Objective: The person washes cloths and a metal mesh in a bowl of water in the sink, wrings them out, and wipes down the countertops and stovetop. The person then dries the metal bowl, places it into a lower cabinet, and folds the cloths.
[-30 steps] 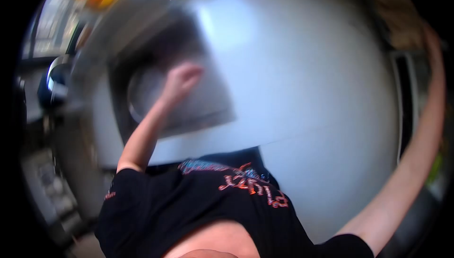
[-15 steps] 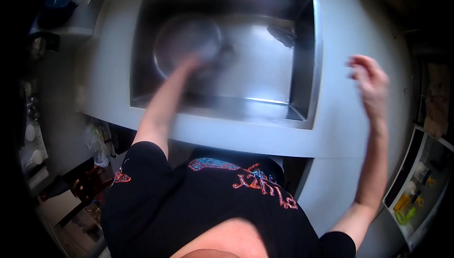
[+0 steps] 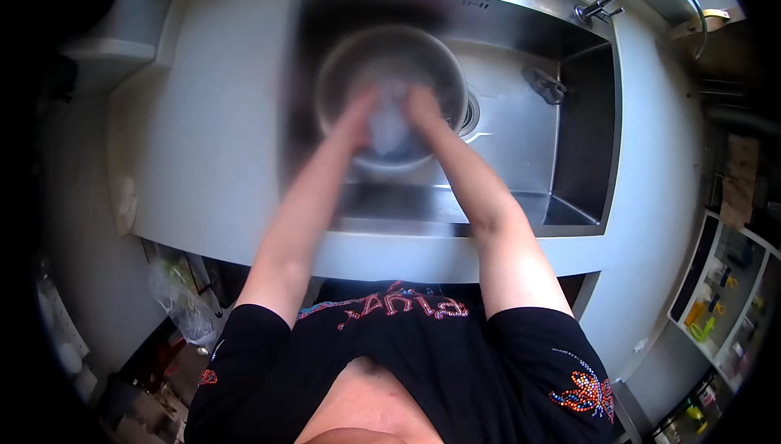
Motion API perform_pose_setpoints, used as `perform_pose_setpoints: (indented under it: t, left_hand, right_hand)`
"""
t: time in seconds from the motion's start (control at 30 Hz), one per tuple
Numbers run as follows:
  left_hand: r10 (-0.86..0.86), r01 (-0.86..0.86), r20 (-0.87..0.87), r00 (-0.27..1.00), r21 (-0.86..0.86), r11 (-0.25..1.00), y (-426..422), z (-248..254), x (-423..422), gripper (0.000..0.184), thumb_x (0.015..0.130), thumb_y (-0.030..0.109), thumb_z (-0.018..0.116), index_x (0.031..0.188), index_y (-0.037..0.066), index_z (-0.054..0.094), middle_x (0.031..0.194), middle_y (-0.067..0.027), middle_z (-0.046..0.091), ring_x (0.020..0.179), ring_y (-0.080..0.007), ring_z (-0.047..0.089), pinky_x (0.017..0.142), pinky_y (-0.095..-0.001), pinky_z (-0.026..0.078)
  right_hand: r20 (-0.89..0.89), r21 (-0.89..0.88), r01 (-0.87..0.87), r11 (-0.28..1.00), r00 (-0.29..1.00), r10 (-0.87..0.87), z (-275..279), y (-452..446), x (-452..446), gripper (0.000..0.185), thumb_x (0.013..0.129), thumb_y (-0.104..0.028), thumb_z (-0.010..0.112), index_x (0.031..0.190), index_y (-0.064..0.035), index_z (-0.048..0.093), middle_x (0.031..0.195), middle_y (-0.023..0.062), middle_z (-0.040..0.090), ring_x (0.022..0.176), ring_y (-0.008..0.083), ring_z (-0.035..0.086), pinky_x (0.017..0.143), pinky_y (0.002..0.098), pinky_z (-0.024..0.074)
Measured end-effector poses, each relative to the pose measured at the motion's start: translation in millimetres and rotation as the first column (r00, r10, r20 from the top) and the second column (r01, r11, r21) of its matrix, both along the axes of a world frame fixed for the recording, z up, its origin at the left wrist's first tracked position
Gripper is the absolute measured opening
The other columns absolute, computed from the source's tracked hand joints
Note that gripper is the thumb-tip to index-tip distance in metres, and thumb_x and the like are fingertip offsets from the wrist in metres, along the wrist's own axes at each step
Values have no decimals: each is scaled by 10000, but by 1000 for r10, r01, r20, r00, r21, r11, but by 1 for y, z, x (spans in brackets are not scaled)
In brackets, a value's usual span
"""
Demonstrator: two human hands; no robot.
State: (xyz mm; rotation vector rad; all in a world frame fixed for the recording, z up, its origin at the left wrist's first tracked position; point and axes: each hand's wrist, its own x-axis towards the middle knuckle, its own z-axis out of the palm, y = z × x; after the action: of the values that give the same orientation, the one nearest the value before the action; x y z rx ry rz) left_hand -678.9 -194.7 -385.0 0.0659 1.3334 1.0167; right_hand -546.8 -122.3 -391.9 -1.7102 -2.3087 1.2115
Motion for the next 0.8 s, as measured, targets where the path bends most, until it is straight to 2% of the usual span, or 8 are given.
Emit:
perform_pose_setpoints:
  t: [0.17, 0.2, 0.27, 0.37, 0.43, 0.63, 0.77, 0.8]
  left_hand:
    - [89, -103, 577, 812, -9, 995, 10, -26, -4, 479, 849, 462, 496, 1079, 43, 502, 995, -109, 587, 884, -274, 584, 804, -388, 471]
    - [-92, -138, 830, 551, 199, 970, 11, -72, -4, 380, 869, 382, 480, 1052, 50, 504, 946, -102, 585, 841, -275, 583, 769, -378, 480]
    - [-12, -318, 762, 648, 285, 904, -1, -50, 20, 326, 866, 331, 477, 1023, 50, 525, 931, -94, 590, 831, -262, 583, 749, -363, 484]
    - [-47, 296, -441, 896, 517, 803, -1, -27, 18, 263, 851, 240, 472, 962, 26, 578, 908, -79, 596, 812, -237, 581, 730, -341, 471]
    - [199, -204, 97, 975, 52, 978, 6, -8, 22, 265, 843, 231, 484, 925, 7, 601, 889, -62, 600, 805, -222, 578, 721, -335, 462]
    - [-24, 391, -927, 374, 134, 911, 8, 25, -15, 197, 755, 162, 538, 836, 17, 642, 874, -141, 626, 806, -341, 579, 721, -397, 450]
    - [-644, 724, -765, 24, -431, 539, 6, 28, -13, 196, 705, 192, 577, 840, 84, 668, 968, -188, 595, 947, -379, 541, 828, -389, 433]
    - [-618, 695, -740, 264, -298, 654, 3, 21, -15, 232, 721, 214, 574, 893, 77, 648, 1008, -173, 587, 957, -355, 546, 839, -390, 431]
  right_hand:
    - [-260, 207, -6, 978, 964, 61, 97, -53, -20, 343, 722, -364, 636, 773, -26, 622, 830, 207, 580, 753, 369, 570, 687, 400, 467]
    - [-246, 338, 2, 941, 965, 87, 105, -68, -27, 334, 734, -371, 624, 778, -40, 621, 831, 201, 578, 759, 371, 569, 690, 404, 466]
    - [-228, 404, 40, 914, 972, 58, 97, -69, -29, 320, 757, -380, 602, 797, -63, 620, 840, 193, 571, 777, 373, 567, 697, 415, 464]
    - [-193, 202, 132, 970, 977, -93, 50, -38, -25, 302, 788, -380, 572, 833, -85, 621, 865, 185, 560, 810, 370, 563, 711, 434, 456]
    - [-145, 70, 217, 974, 968, -205, 41, -10, -16, 286, 809, -369, 550, 851, -95, 620, 885, 180, 552, 834, 365, 559, 722, 441, 452]
    - [-56, 418, 76, 905, 997, -58, 30, -14, 21, 271, 824, -327, 528, 891, -83, 627, 936, 175, 554, 866, 359, 558, 754, 448, 445]
    - [90, 143, -286, 947, 957, 276, 14, -10, 33, 179, 739, -194, 586, 857, -74, 647, 824, 178, 608, 781, 329, 594, 726, 401, 477]
    - [7, -37, -203, 979, 979, 203, 29, 6, 31, 182, 693, -157, 601, 825, -44, 657, 780, 153, 632, 734, 262, 628, 688, 345, 496]
